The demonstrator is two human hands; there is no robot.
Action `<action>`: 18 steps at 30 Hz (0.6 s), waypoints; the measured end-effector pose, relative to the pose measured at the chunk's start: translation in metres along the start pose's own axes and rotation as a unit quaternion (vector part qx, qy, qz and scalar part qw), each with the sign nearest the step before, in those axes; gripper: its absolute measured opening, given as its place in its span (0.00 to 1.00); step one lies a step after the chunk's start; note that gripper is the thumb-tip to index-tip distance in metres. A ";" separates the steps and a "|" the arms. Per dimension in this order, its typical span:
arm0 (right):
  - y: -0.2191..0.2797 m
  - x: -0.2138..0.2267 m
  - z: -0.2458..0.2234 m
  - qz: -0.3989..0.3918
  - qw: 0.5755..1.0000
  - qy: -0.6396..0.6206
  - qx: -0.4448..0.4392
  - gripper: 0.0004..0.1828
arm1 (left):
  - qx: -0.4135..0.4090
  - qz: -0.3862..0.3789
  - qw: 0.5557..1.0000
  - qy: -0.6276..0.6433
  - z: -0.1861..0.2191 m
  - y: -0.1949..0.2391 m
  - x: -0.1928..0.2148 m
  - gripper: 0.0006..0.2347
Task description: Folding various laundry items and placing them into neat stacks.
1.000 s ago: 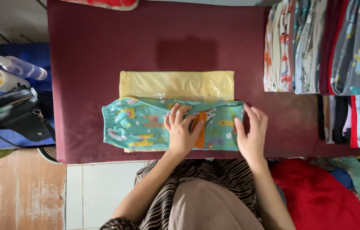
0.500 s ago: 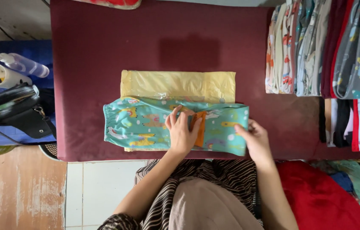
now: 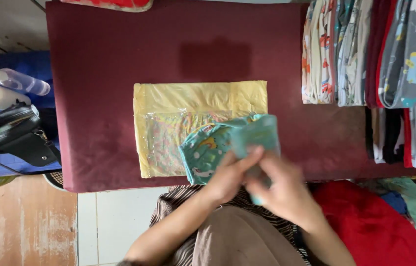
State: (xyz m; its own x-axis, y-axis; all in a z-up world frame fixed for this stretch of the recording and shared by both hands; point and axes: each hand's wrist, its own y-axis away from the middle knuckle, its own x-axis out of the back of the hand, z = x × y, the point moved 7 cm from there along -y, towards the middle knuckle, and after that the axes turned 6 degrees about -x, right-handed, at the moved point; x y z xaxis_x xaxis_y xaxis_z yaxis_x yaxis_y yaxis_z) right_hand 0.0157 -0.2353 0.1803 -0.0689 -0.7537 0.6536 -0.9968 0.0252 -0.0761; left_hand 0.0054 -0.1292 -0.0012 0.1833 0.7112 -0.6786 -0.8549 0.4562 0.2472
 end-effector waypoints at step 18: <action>-0.095 -0.097 0.129 -0.162 0.984 -0.027 0.066 0.10 | -0.029 0.258 0.955 -0.145 0.082 0.055 0.136 0.13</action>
State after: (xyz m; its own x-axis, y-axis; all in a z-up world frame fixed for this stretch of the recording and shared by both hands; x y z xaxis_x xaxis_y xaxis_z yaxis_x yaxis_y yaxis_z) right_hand 0.1227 -0.2494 0.0273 0.2581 -0.7422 0.6185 -0.9517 -0.3056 0.0304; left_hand 0.0236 0.0367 -0.0236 -0.1509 0.9554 -0.2539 -0.8918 -0.0207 0.4520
